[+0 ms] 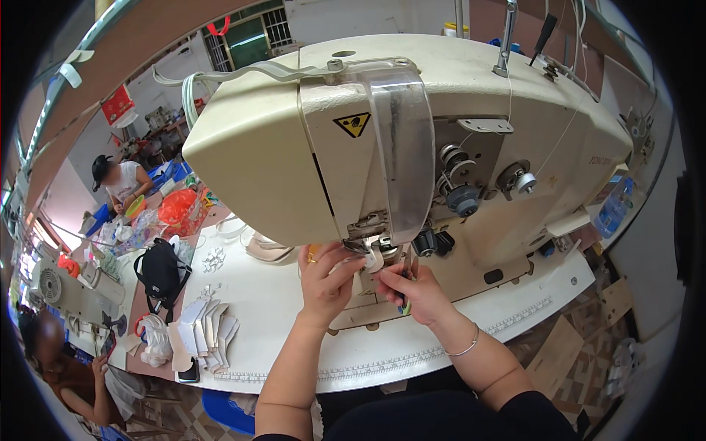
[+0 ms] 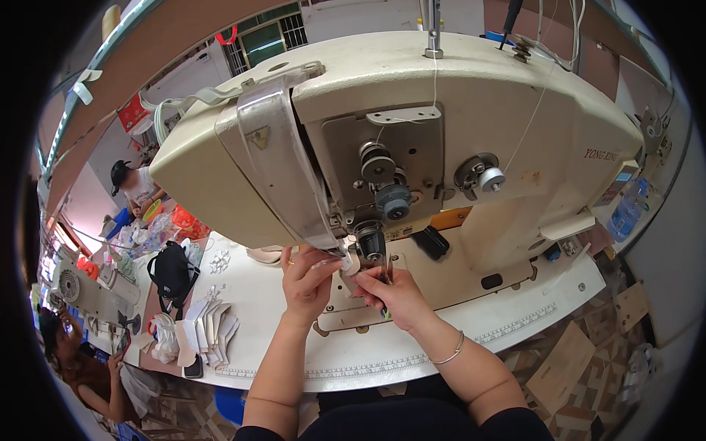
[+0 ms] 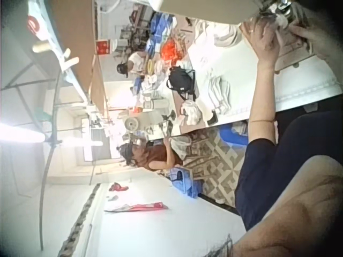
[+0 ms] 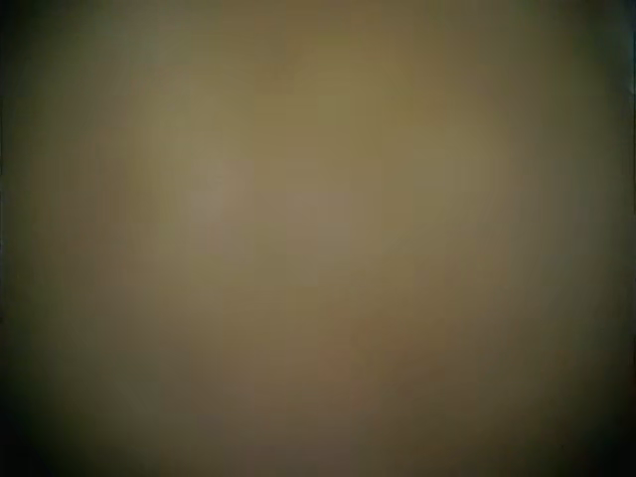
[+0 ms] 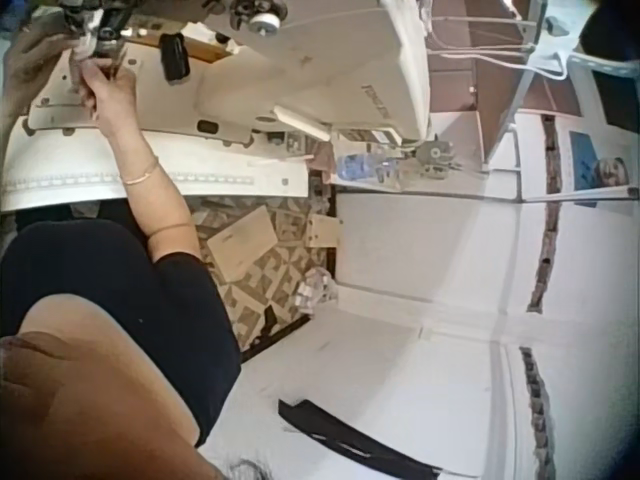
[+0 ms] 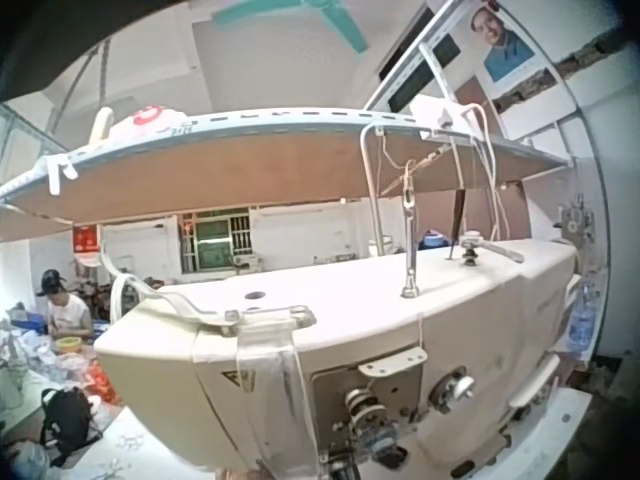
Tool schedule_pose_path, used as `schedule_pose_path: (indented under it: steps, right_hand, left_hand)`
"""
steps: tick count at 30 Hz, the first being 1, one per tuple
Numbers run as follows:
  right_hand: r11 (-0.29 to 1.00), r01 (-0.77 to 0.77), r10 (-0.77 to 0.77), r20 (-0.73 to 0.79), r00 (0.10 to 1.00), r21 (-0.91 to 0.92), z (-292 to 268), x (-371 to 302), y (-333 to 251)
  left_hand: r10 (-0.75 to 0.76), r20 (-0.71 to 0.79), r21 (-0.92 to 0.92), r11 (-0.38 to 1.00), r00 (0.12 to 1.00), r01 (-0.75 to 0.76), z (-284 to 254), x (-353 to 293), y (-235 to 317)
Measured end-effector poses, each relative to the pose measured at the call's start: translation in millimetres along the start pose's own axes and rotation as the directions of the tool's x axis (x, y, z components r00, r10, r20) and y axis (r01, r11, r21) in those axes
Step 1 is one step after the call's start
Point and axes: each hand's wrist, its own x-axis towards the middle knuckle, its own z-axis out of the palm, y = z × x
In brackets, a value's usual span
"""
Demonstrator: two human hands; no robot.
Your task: The person operates an industrial sewing machine to stitch white fabric pieces, likely face masks. They repeatedly pick up a piece, feed it through the machine, and trim the thread with scissors before moving to the next piece.
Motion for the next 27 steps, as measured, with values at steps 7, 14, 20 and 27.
schedule_pose_path:
  steps: [7, 14, 20, 27]
  right_hand:
    - [0.999, -0.045, 0.044, 0.016, 0.999, 0.019, -6, -6, 3]
    - [0.998, -0.062, 0.062, 0.003, 0.998, 0.022, -10, -8, 7]
    - [0.997, -0.074, 0.074, -0.003, 0.997, 0.030, -10, -10, 9]
    - [0.996, -0.080, 0.079, 0.006, 0.997, 0.039, -10, -6, 14]
  left_hand:
    - [-0.091, -0.006, -0.121, 0.989, 0.996, 0.090, 9, 3, -16]
    - [-0.177, -0.030, -0.172, 0.971, 0.984, 0.169, 18, 1, -25]
    - [-0.203, -0.040, -0.211, 0.959, 0.978, 0.191, 22, 0, -27]
    - [-0.051, -0.039, 0.042, 0.998, 0.998, 0.053, 5, 4, -19]
